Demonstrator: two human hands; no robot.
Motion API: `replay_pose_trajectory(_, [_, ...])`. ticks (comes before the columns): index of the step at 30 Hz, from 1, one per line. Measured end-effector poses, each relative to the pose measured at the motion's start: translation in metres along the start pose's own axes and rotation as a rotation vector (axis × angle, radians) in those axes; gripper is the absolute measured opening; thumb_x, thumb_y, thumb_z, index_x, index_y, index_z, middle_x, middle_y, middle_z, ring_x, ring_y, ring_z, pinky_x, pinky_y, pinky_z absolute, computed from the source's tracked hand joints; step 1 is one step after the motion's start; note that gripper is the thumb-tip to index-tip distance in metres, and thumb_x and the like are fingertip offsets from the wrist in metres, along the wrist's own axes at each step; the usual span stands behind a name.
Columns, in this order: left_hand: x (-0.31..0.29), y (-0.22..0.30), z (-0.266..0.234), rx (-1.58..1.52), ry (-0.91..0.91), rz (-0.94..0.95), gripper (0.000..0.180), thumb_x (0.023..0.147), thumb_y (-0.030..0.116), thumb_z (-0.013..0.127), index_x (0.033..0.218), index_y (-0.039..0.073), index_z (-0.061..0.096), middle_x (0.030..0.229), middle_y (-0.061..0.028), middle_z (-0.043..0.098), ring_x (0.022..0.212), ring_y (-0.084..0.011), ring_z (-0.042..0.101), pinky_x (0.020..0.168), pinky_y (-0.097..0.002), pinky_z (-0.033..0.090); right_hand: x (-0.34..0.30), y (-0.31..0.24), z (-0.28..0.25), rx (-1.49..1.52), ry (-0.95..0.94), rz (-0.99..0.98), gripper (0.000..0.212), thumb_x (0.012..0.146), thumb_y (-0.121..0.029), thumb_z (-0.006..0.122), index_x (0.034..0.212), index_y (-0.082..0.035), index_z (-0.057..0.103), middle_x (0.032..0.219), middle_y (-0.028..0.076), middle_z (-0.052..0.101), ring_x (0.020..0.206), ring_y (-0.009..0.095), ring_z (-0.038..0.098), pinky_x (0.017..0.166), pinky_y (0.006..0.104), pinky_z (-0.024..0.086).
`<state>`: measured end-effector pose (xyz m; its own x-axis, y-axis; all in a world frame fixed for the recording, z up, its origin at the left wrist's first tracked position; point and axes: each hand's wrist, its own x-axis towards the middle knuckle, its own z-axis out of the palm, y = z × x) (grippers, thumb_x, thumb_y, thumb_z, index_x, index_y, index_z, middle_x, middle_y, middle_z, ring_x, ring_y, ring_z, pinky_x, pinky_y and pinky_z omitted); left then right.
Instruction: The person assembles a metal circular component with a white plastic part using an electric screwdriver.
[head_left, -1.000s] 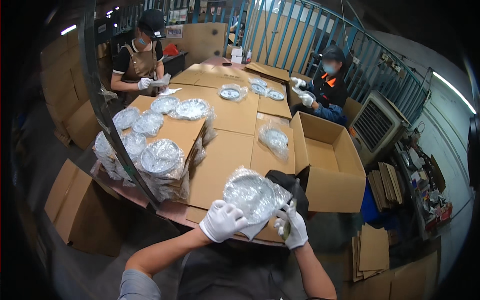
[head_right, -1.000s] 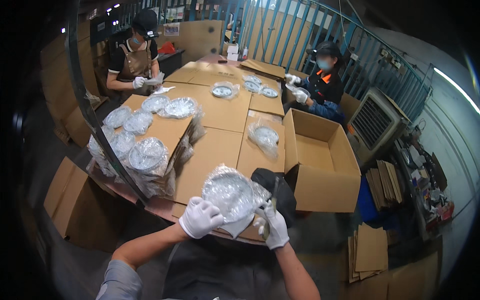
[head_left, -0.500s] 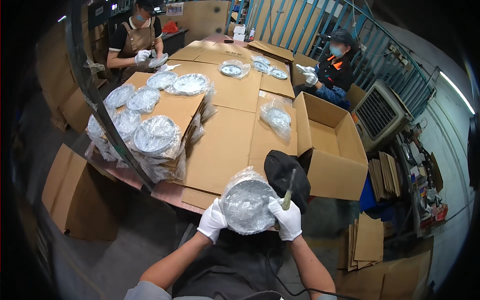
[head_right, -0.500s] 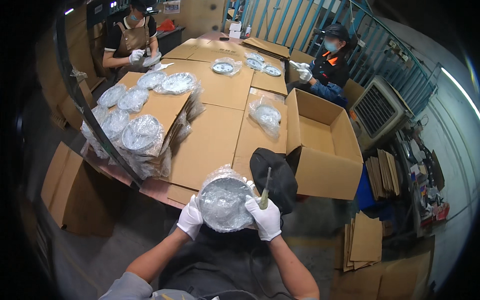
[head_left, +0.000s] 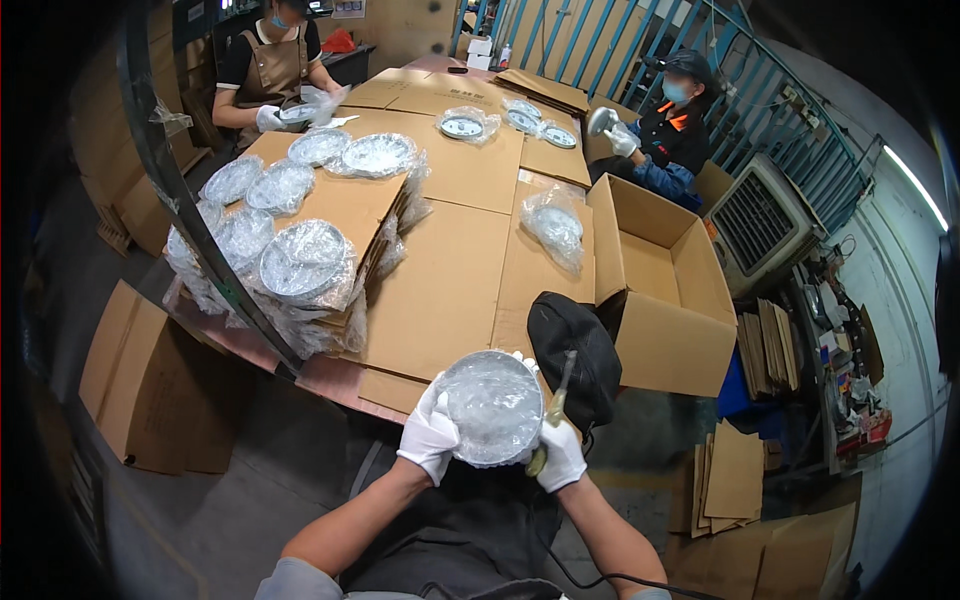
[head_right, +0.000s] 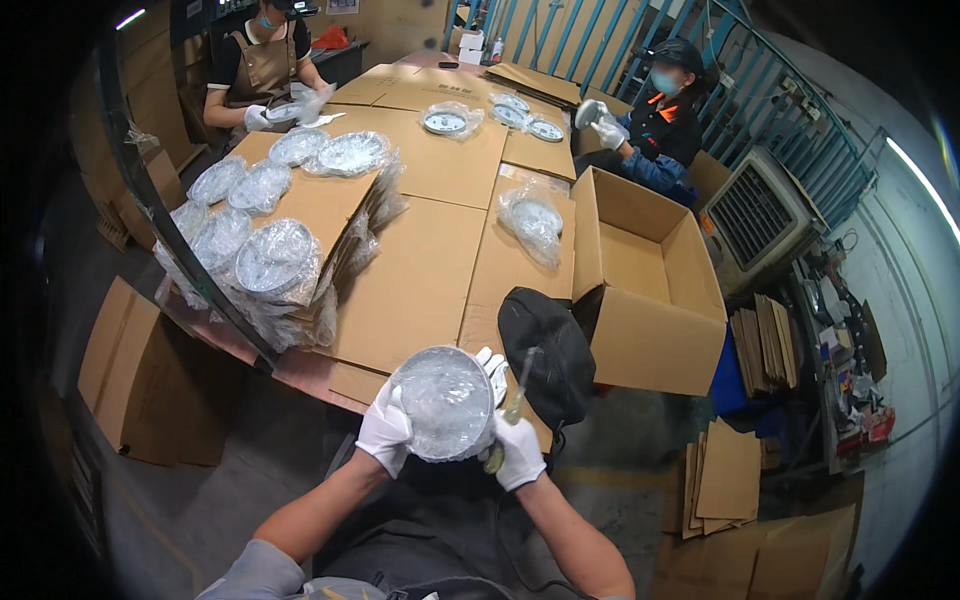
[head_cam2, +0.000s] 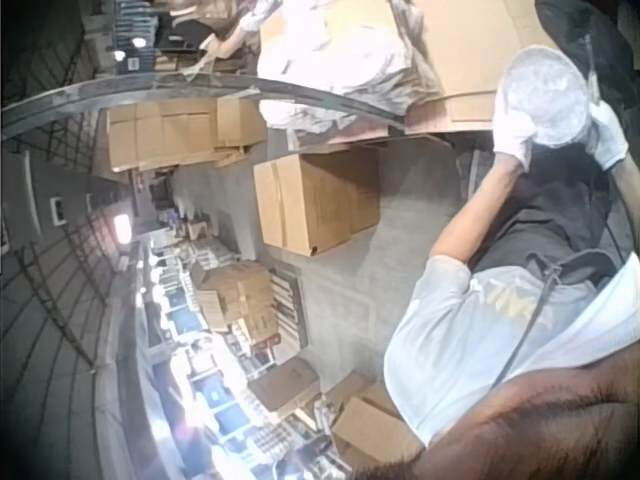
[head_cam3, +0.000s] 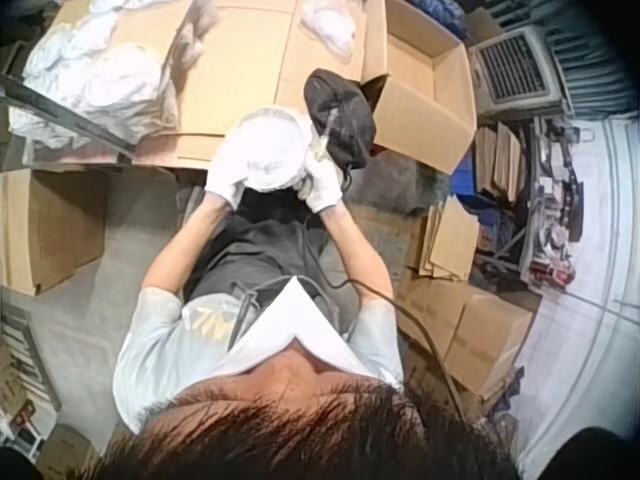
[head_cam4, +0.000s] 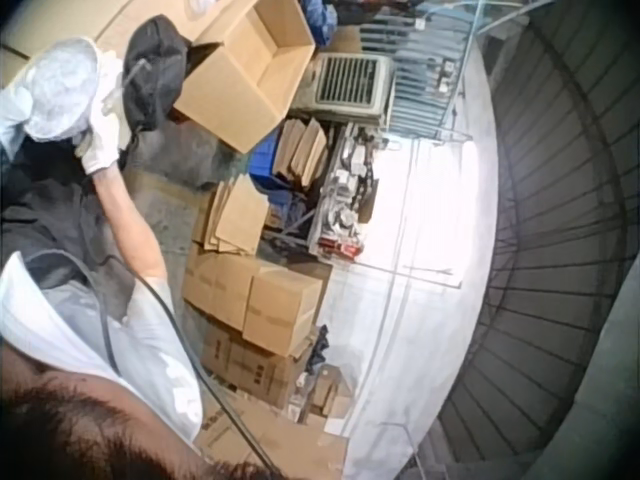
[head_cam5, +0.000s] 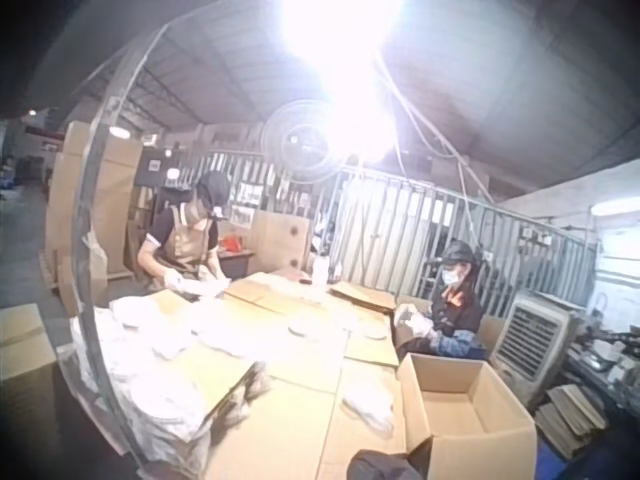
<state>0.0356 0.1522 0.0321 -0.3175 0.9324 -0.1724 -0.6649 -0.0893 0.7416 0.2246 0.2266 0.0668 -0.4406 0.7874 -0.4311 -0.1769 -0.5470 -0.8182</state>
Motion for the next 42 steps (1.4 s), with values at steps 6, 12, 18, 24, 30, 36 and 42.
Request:
replay_pose_trajectory(6, [0.001,-0.003,0.008,-0.081,-0.151,0.009,0.07,0.089,-0.011,0.05,0.153,0.011,0.029,0.125,-0.004,0.054,0.098,-0.0088,0.054,0.081,-0.0213,0.046,0.003,0.046,-0.002,0.016,0.032,0.306,0.024,0.094,-0.025,0.059,0.1,-0.003,0.064,0.079,0.009,0.067,0.056,0.016,0.062,0.044,0.0271,0.045])
replay_pose_trajectory(12, [-0.001,0.007,0.019,-0.131,-0.162,-0.261,0.046,0.097,0.008,0.057,0.14,0.007,0.045,0.122,-0.0072,0.06,0.107,-0.0155,0.059,0.093,-0.0312,0.049,-0.011,0.05,-0.004,-0.266,-0.526,0.518,0.023,0.099,-0.02,0.05,0.108,-0.003,0.063,0.095,0.015,0.072,0.059,0.013,0.064,0.045,0.0206,0.047])
replay_pose_trajectory(18, [-0.003,0.018,0.009,0.518,0.165,0.077,0.027,0.103,0.021,0.047,0.105,0.0,0.063,0.084,-0.0021,0.064,0.075,-0.007,0.053,0.068,-0.0245,0.046,-0.027,-0.006,-0.029,-0.281,0.169,-0.008,0.036,0.089,-0.025,0.067,0.114,0.0,0.063,0.071,0.004,0.063,0.048,0.008,0.053,0.043,0.022,0.043])
replay_pose_trajectory(24, [0.006,-0.006,0.006,0.568,0.26,0.149,0.032,0.104,0.025,0.045,0.099,-0.001,0.062,0.082,-0.0055,0.066,0.074,-0.011,0.056,0.068,-0.0284,0.047,-0.04,-0.038,-0.003,-0.353,0.087,-0.34,0.047,0.097,-0.02,0.058,0.135,0.006,0.049,0.101,0.013,0.069,0.058,0.008,0.059,0.046,0.0199,0.046])
replay_pose_trajectory(30, [0.002,0.001,0.01,1.125,0.273,-0.042,0.024,0.095,0.025,0.056,0.084,0.006,0.064,0.078,-0.0173,0.065,0.073,-0.0324,0.064,0.069,-0.0357,0.05,-0.028,-0.024,0.01,-0.45,0.159,-0.241,0.034,0.088,-0.012,0.068,0.116,0.005,0.063,0.077,0.002,0.065,0.054,0.006,0.058,0.046,0.0198,0.045])
replay_pose_trajectory(36, [0.014,-0.012,-0.041,0.721,0.24,0.455,0.02,0.087,0.008,0.061,0.105,-0.001,0.056,0.099,-0.0128,0.062,0.092,-0.0257,0.061,0.082,-0.0348,0.047,-0.02,-0.028,0.008,-0.672,0.205,-0.349,0.034,0.085,-0.011,0.069,0.112,0.009,0.065,0.085,0.003,0.069,0.073,0.005,0.06,0.065,0.0221,0.049])
replay_pose_trajectory(42, [0.0,0.014,0.004,0.762,0.101,-0.278,0.023,0.098,0.02,0.054,0.102,0.0,0.063,0.078,-0.0012,0.062,0.069,-0.014,0.057,0.066,-0.0297,0.048,-0.013,-0.013,0.006,-0.398,0.118,-0.336,0.036,0.089,-0.019,0.07,0.115,0.004,0.063,0.083,0.002,0.067,0.072,0.006,0.06,0.062,0.0223,0.049])
